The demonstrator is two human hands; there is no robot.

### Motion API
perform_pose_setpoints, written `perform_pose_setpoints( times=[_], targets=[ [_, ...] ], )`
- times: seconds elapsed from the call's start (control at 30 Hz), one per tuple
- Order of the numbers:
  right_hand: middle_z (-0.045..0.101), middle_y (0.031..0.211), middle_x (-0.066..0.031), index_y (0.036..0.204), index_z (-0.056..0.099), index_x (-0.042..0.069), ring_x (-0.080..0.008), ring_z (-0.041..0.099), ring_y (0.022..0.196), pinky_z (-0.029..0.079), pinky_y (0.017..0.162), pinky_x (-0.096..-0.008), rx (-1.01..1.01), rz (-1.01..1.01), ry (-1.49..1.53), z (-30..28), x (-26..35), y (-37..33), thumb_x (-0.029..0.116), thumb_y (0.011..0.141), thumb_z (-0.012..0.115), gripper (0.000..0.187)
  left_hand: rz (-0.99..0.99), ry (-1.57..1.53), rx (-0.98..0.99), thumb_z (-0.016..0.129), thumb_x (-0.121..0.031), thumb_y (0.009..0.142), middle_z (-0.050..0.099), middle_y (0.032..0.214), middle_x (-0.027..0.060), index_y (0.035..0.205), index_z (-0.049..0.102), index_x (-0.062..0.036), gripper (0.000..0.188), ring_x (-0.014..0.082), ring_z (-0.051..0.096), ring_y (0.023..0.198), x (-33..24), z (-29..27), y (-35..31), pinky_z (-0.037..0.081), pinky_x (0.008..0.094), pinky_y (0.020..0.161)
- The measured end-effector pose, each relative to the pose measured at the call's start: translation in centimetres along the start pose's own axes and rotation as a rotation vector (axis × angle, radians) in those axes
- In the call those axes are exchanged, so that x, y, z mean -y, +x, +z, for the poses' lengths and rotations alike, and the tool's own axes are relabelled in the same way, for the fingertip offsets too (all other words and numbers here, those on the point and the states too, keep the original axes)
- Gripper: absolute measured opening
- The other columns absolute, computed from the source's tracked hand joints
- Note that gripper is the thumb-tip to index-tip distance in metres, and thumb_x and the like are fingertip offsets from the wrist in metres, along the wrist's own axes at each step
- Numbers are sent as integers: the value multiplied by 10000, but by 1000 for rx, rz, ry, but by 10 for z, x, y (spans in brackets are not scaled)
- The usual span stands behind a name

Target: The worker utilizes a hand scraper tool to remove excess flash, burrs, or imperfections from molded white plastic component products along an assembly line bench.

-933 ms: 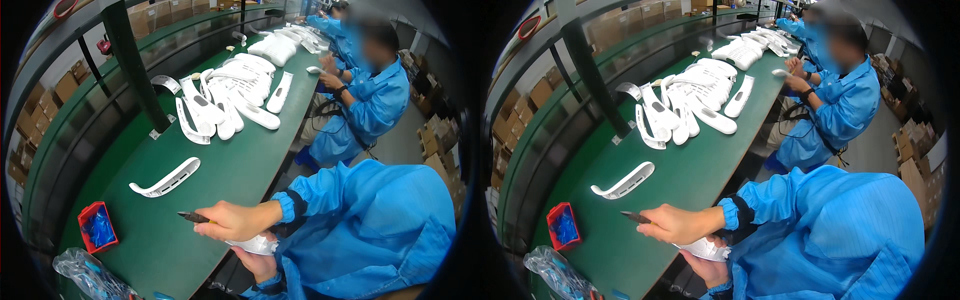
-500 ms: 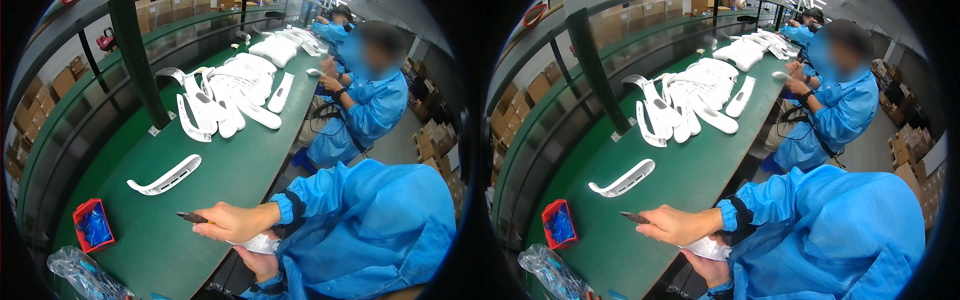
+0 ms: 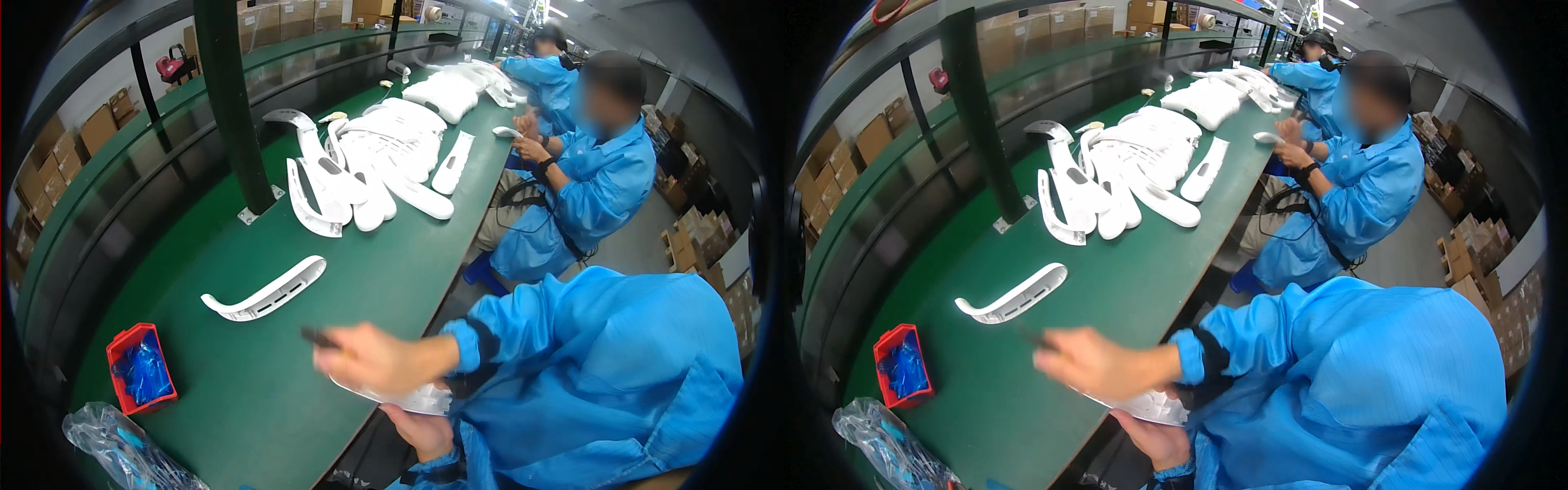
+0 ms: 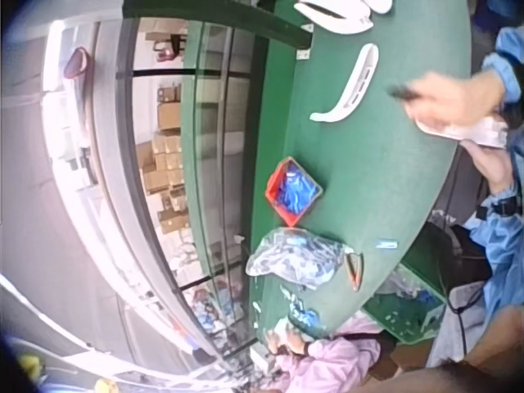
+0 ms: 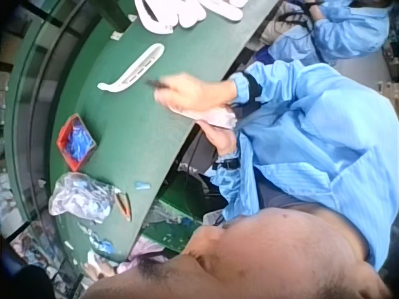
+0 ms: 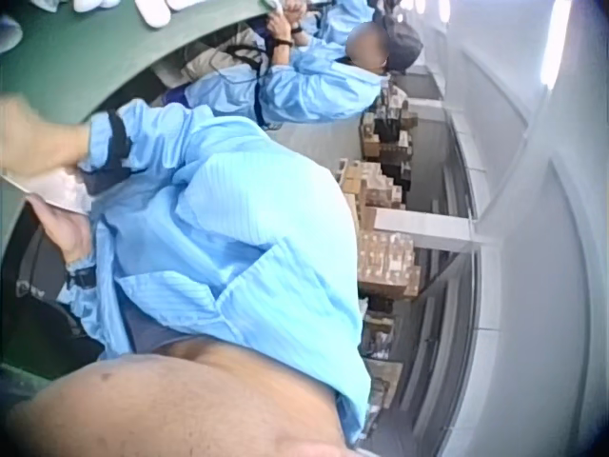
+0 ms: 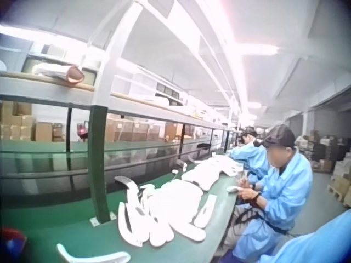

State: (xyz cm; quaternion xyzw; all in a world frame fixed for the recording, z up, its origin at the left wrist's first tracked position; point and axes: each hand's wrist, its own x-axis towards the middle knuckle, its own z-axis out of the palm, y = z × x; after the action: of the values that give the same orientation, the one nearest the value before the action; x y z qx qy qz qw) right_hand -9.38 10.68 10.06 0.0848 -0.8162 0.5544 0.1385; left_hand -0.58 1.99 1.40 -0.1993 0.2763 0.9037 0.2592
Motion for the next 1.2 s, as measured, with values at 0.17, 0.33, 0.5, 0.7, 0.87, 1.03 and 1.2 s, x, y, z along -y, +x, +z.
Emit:
perform_pose_setpoints(
  times=[0.17,0.33,0.5,0.7,0.87,1.03,1.2],
  targets=[
    [497,624,-41,954,501,-23,-98,502,537,425,497,-297,-35,333,276,-15,-1,-9,224,1028,453,263,56,113,238,289,-616,1003,557,950,116,1322,396,-48,660,232,564,813,-4,6,-11,470,364,719],
    [492,600,-53,981,489,-18,-125,510,526,425,508,-318,-37,300,198,-14,-2,-9,234,1025,469,256,86,112,158,285,-623,1001,562,938,117,1314,404,-47,667,231,569,807,3,5,-6,472,363,710],
    [503,606,-69,973,492,-18,-141,517,536,423,517,-334,-39,319,221,-14,-4,-7,250,1024,481,273,74,106,68,277,-621,1004,575,926,128,1319,406,-46,668,236,583,793,7,4,0,477,364,691],
    [529,629,-139,960,503,-24,-252,526,536,426,540,-379,-71,333,190,-12,-1,-6,250,1019,486,280,86,127,101,262,-614,1011,578,925,133,1334,405,-49,666,249,585,781,7,0,0,478,373,696],
    [567,683,-223,964,513,-31,-385,552,589,432,563,-427,-96,228,28,0,-11,-7,245,1010,502,280,101,135,217,297,-599,1013,562,1177,130,1416,356,-52,683,261,591,1004,1,-4,-3,481,385,848],
    [564,670,-238,935,507,-40,-418,545,601,428,554,-444,-101,194,52,6,-12,-7,247,1004,511,296,120,126,169,342,-581,1012,447,1428,99,1482,298,-61,703,260,517,1235,2,-6,-5,432,391,1007],
    [535,609,-130,854,476,-10,-249,520,493,418,500,-376,-122,247,236,0,-19,2,236,1022,476,298,-2,190,426,375,-517,1021,492,1380,166,1444,325,6,675,276,523,1228,-5,-34,-5,421,393,1025]
  ],
)
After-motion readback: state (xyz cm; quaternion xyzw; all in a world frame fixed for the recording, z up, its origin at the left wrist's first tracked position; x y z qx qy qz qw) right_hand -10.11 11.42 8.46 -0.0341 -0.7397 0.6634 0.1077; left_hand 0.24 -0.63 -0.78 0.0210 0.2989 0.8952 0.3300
